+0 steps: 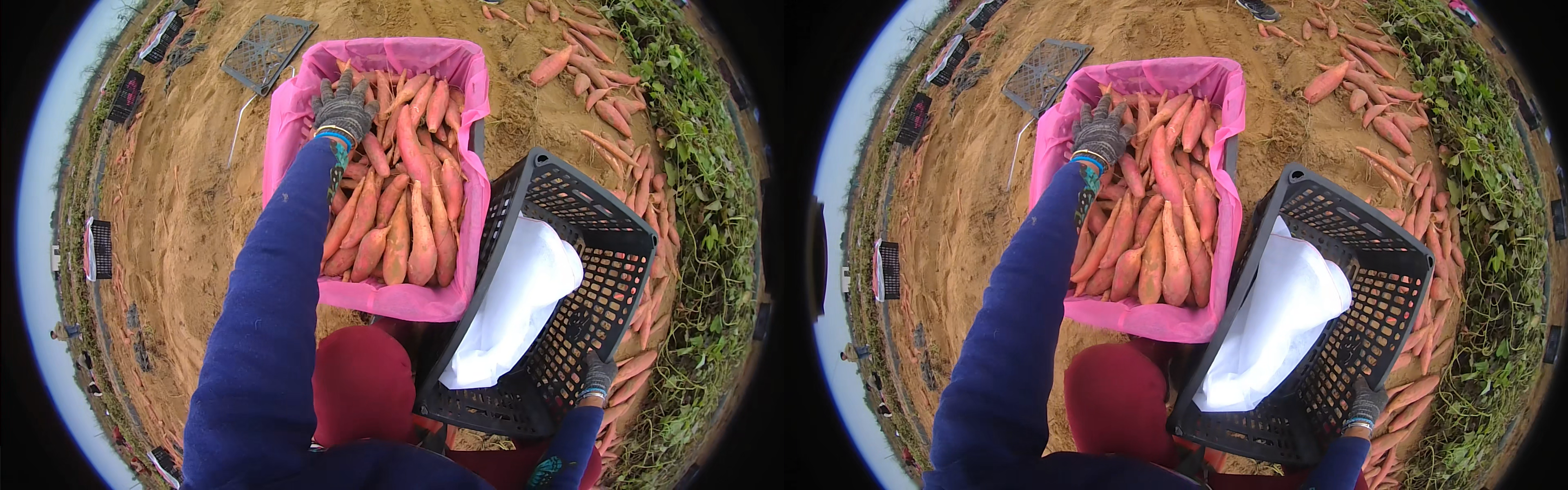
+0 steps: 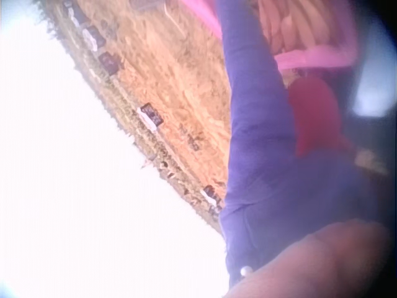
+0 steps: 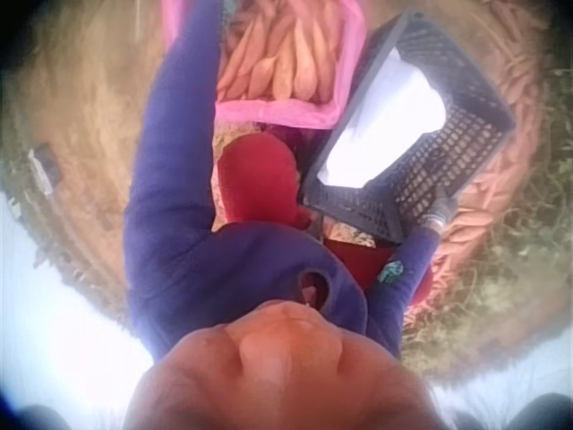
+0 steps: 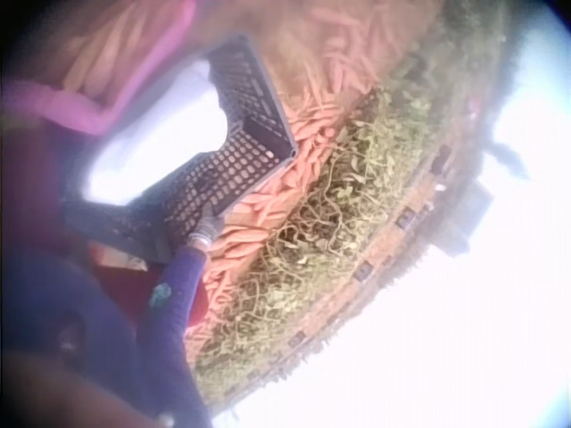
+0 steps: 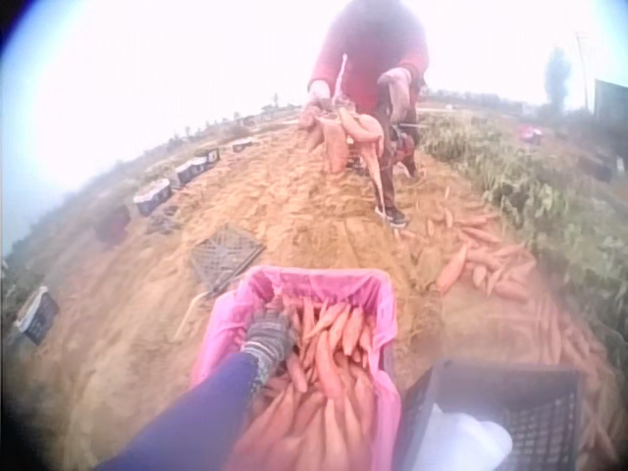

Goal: The person squats in a field and sorts harvested sweet potatoes by hand, moving them from a pink crate and the ground into a black crate lined with a white cloth. Another worker assists nearby. The person continues picking and placing sweet potatoes into the crate.

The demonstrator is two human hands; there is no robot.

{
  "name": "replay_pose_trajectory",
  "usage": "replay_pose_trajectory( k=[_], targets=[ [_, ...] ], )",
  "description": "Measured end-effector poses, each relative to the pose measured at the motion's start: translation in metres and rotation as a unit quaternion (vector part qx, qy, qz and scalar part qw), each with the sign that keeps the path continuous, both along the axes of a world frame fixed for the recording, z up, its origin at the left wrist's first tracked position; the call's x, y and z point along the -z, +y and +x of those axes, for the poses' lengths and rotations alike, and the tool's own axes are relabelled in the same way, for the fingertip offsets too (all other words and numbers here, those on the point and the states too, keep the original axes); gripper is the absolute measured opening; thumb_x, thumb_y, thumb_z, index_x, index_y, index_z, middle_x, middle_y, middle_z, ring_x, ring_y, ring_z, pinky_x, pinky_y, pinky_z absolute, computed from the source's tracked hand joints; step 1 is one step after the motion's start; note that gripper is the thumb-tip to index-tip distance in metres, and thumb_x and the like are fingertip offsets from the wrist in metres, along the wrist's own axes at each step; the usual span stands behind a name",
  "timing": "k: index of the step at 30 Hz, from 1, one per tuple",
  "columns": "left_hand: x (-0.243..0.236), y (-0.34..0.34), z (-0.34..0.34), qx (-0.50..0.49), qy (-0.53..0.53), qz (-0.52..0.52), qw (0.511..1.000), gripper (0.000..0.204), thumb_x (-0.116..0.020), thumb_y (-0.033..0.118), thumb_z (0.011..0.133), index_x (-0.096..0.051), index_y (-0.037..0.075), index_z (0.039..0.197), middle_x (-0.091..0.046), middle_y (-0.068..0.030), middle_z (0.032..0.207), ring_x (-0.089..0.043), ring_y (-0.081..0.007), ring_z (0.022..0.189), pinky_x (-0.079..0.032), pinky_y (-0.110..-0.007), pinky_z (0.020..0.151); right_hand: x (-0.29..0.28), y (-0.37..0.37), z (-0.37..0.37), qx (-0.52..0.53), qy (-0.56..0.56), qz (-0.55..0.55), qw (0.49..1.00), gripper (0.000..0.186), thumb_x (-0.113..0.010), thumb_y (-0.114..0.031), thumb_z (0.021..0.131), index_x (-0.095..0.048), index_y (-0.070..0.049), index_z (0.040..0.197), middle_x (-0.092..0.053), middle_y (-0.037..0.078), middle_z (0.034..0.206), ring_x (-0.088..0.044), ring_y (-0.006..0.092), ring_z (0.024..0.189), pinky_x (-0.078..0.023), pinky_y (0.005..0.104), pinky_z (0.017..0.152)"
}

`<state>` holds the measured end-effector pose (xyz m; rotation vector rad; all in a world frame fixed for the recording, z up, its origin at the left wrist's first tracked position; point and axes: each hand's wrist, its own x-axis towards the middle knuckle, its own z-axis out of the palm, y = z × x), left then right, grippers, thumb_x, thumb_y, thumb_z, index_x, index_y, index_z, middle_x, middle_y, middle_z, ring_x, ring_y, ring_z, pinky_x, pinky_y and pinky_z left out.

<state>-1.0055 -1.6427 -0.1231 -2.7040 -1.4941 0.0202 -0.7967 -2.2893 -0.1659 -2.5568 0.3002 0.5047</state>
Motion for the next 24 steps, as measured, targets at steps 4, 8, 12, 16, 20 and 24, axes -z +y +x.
replay_pose_trajectory(
  k=[4,8,12,16,20,24],
  targets=[
    [0.003,-0.077,-0.04,0.056,0.049,-0.033,0.997,0.079,-0.054,0.055,0.084,-0.03,0.013,0.146,-0.022,-0.0203,0.151,-0.017,-0.0473,0.138,-0.017,-0.061,0.109,0.003,-0.003,0.001,0.012,0.008,-0.012,1.0,0.034,-0.073,-0.019,0.073,-0.067,0.007,0.093,-0.069,0.013,0.077,-0.064,0.0228,0.065,-0.05,0.0334,0.061],
    [0.026,-0.083,-0.052,0.099,-0.023,-0.036,0.994,0.087,-0.063,0.048,0.08,-0.024,0.008,0.146,-0.023,-0.0227,0.149,-0.017,-0.0495,0.136,-0.02,-0.056,0.111,0.001,0.0,0.0,0.005,0.006,0.022,1.0,0.031,-0.073,-0.018,0.073,-0.067,0.006,0.092,-0.069,0.013,0.077,-0.063,0.0215,0.064,-0.05,0.0328,0.06],
    [0.025,-0.062,-0.034,0.084,-0.044,-0.042,0.995,0.077,-0.064,0.037,0.08,-0.031,0.009,0.143,-0.025,-0.017,0.15,-0.019,-0.0507,0.135,-0.027,-0.051,0.11,-0.006,0.006,-0.003,0.027,0.012,-0.003,1.0,0.03,-0.072,-0.018,0.074,-0.067,0.006,0.092,-0.069,0.012,0.078,-0.063,0.0212,0.063,-0.05,0.0323,0.059],
    [-0.01,-0.078,-0.027,0.009,-0.048,-0.17,0.984,0.062,-0.062,0.032,0.082,-0.042,0.01,0.137,-0.033,-0.0153,0.146,-0.031,-0.0425,0.132,-0.034,-0.052,0.104,-0.005,0.006,-0.002,-0.012,-0.002,0.005,1.0,0.032,-0.072,-0.018,0.073,-0.066,0.005,0.095,-0.069,0.013,0.079,-0.064,0.0231,0.067,-0.051,0.0346,0.064],
    [-0.028,-0.089,-0.005,0.13,-0.152,0.03,0.979,0.06,-0.064,0.028,0.082,-0.043,0.009,0.136,-0.035,-0.018,0.145,-0.035,-0.0395,0.131,-0.033,-0.047,0.105,0.002,-0.001,-0.001,-0.021,-0.016,-0.015,1.0,0.034,-0.072,-0.017,0.073,-0.067,0.006,0.096,-0.07,0.014,0.083,-0.065,0.0247,0.071,-0.051,0.0358,0.068],
    [-0.018,-0.038,0.042,0.086,-0.17,-0.011,0.982,0.074,-0.068,0.038,0.08,-0.037,0.01,0.141,-0.027,-0.0227,0.148,-0.032,-0.0409,0.133,-0.032,-0.045,0.108,0.002,-0.001,-0.002,-0.02,-0.036,0.003,0.999,0.041,-0.074,-0.021,0.069,-0.066,0.007,0.098,-0.069,0.014,0.08,-0.065,0.025,0.07,-0.05,0.0355,0.065]
  ],
)
